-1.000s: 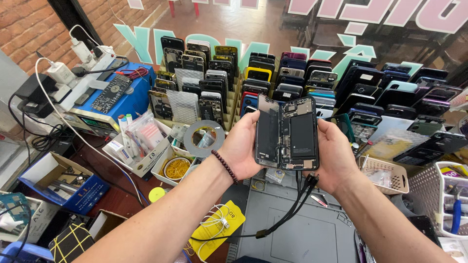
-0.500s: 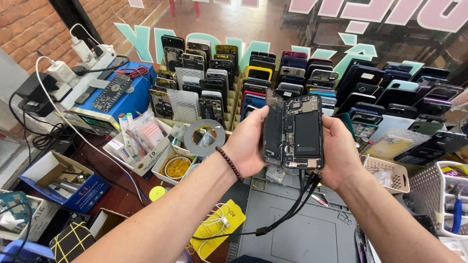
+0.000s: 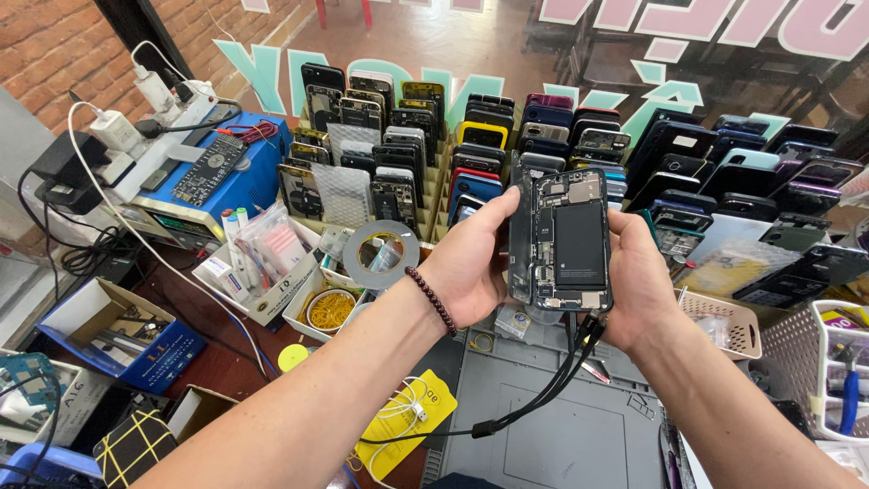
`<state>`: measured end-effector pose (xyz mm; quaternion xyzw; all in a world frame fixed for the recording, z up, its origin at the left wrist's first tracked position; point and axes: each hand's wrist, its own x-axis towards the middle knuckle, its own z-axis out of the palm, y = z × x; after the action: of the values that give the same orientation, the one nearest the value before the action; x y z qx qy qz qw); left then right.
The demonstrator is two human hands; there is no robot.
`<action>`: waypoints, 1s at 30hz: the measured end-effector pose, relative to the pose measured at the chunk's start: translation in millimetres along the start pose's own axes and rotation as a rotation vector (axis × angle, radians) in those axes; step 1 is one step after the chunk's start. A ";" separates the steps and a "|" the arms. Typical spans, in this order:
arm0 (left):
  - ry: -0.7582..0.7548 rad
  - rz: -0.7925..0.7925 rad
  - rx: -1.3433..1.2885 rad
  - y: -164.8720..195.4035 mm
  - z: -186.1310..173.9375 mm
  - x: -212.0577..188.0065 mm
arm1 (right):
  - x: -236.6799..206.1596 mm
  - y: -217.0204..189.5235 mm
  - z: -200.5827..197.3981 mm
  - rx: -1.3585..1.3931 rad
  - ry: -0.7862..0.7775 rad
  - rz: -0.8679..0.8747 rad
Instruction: The person reassembles a smartphone by aligning the screen to the chassis and connecting internal components. They then connect a charging cable to test the device, repeatedly opening and closing the phone to check the assembly before disconnecting the cable.
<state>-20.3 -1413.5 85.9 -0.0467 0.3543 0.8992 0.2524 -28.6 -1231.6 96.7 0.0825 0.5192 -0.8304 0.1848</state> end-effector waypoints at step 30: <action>0.058 0.024 0.101 4.7 23.9 -11.0 | -5.4 -3.5 -1.4 0.011 0.045 -0.040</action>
<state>-10.7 -1405.3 109.4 -0.0554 0.4070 0.8815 0.2331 -25.0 -1227.8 100.8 0.0916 0.5201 -0.8347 0.1560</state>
